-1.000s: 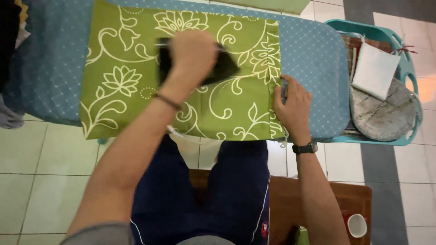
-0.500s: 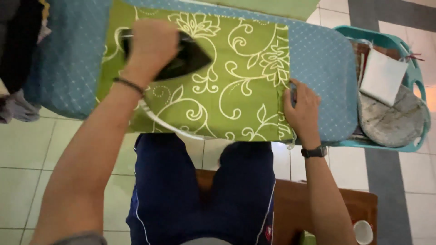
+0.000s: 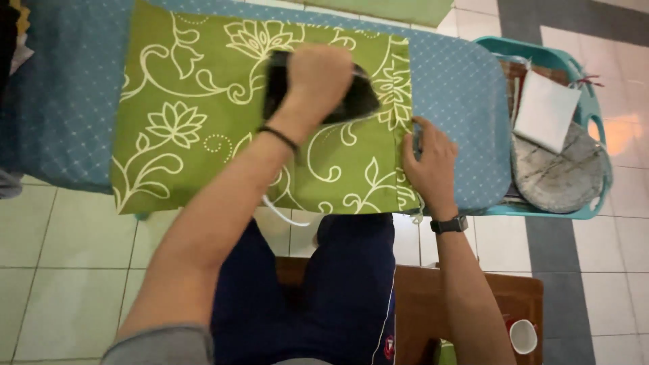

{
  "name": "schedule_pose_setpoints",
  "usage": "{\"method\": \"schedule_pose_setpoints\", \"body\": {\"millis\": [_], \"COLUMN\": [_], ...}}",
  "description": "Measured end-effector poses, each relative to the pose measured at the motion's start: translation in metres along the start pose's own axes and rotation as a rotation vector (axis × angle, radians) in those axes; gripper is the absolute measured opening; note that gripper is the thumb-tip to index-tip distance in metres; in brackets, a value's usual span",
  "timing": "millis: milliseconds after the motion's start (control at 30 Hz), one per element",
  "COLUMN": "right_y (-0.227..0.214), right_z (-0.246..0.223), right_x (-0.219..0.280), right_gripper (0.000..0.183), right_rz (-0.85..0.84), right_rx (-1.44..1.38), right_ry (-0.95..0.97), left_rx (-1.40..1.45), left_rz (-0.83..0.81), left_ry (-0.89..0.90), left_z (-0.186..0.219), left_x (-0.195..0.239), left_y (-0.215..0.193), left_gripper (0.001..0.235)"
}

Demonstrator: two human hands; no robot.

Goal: The person irons a green patterned cloth on a blue ironing board. They use a black iron to smooth the fabric, adjusting the cloth with their left hand and moving the iron with their right hand across the surface.

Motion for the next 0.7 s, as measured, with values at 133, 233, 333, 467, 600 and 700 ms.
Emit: {"method": "schedule_pose_setpoints", "body": {"millis": [133, 233, 333, 467, 600, 700], "right_y": [-0.001, 0.001, 0.002, 0.0, -0.002, -0.001], "right_z": [0.006, 0.009, 0.006, -0.002, -0.006, -0.006], "right_x": [0.001, -0.005, 0.002, -0.001, 0.002, 0.0], "right_gripper": [0.038, 0.041, 0.04, 0.039, 0.038, 0.039], "right_rz": [-0.033, -0.02, -0.004, -0.025, 0.011, 0.009], "right_rx": [-0.047, -0.032, -0.013, 0.023, 0.054, 0.062], "right_ry": [0.038, -0.018, -0.102, -0.07, -0.077, -0.049], "left_rx": [0.013, 0.021, -0.105, -0.35, -0.642, -0.47], "left_rz": [0.121, -0.028, 0.017, -0.198, 0.032, -0.102], "left_ry": [0.119, 0.131, 0.09, -0.004, -0.036, -0.155], "left_z": [0.023, -0.014, -0.078, -0.183, -0.223, -0.21], "left_x": [-0.008, -0.005, 0.028, 0.067, 0.103, 0.073], "left_y": [0.006, 0.011, 0.002, -0.008, -0.015, -0.011], "left_gripper": [0.05, 0.028, 0.022, 0.03, 0.025, 0.012]}}
Point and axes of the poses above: each hand's wrist, its own x-axis away from the middle knuckle, its own y-axis out of the palm, z = x × y, the point moved 7 cm from there along -x, towards the middle knuckle, and after that the axes turned 2 degrees about y, right-handed, at the moved point
